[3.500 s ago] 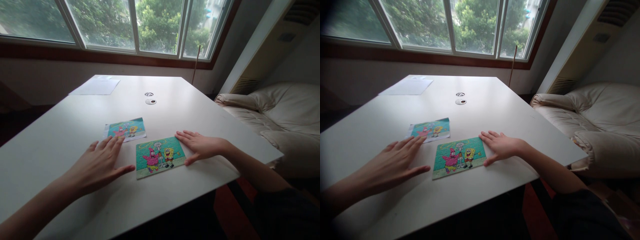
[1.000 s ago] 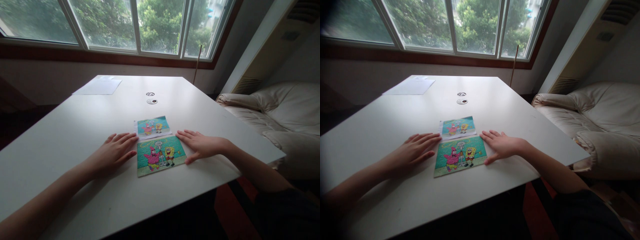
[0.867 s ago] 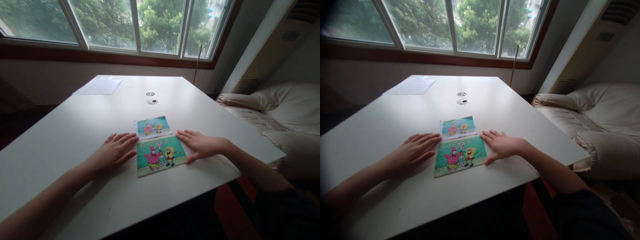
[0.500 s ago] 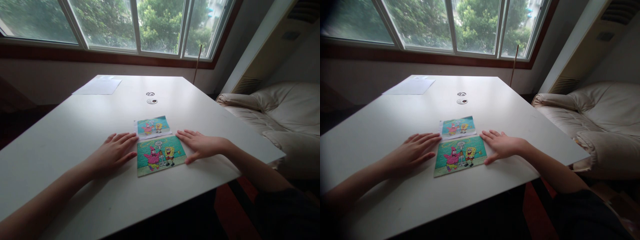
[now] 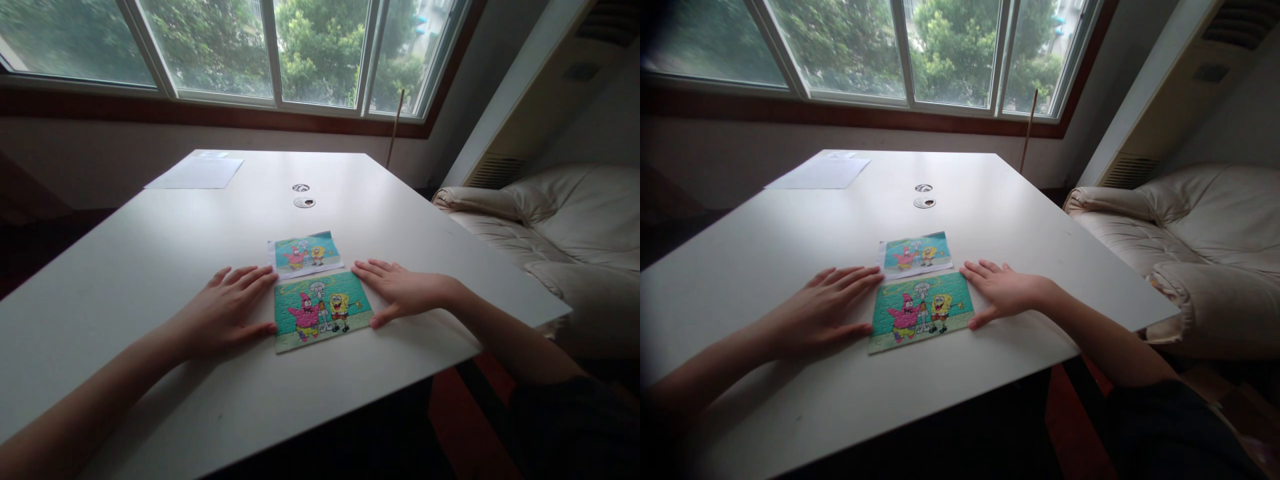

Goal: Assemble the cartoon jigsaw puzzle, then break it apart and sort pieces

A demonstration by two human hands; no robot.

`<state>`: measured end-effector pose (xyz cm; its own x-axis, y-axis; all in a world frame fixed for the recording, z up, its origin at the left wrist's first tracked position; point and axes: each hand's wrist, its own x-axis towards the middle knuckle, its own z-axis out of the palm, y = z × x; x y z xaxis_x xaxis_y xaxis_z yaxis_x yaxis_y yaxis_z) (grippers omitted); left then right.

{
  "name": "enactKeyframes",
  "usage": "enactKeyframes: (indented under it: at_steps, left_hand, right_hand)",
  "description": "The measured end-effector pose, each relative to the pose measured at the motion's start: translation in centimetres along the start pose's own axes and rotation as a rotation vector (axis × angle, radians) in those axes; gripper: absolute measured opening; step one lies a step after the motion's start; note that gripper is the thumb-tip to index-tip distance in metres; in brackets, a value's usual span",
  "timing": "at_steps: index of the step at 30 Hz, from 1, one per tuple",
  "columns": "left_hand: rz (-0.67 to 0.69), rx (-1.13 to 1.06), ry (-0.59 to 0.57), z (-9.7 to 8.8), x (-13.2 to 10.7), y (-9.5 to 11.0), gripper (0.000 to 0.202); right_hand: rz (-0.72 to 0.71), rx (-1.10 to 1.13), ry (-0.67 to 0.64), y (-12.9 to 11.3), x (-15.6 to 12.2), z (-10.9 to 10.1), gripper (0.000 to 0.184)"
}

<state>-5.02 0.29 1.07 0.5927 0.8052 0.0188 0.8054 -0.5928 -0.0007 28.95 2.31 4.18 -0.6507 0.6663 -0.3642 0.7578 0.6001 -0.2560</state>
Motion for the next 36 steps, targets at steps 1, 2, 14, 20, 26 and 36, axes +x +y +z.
enactKeyframes:
  at_steps: [1, 2, 14, 20, 26, 36]
  left_hand:
    - [0.0, -0.004, 0.001, 0.0, 0.0, 0.0, 0.077]
    - [0.001, -0.007, 0.003, 0.0, 0.0, 0.0, 0.077]
    - [0.005, -0.034, 0.023, -0.1, 0.0, -0.1, 0.075]
    - [-0.009, -0.011, 0.021, -0.3, -0.3, 0.1, 0.07]
    - [-0.038, 0.031, 0.019, -0.4, -0.4, 0.3, 0.064]
    - [-0.024, 0.045, -0.001, -0.6, -0.3, 0.4, 0.062]
  right_hand:
    - [-0.002, 0.001, 0.006, 0.1, 0.0, 0.0, 0.104]
    - [-0.004, 0.001, 0.008, 0.1, -0.1, 0.1, 0.104]
    - [-0.217, -0.074, 0.428, -5.2, 2.1, -0.9, 0.036]
    - [-0.159, -0.133, 0.488, -8.8, 4.3, 0.6, 0.037]
    - [-0.054, -0.208, 0.482, -10.7, 4.4, 2.4, 0.044]
    - [0.013, -0.133, 0.369, -5.1, 1.9, 2.2, 0.046]
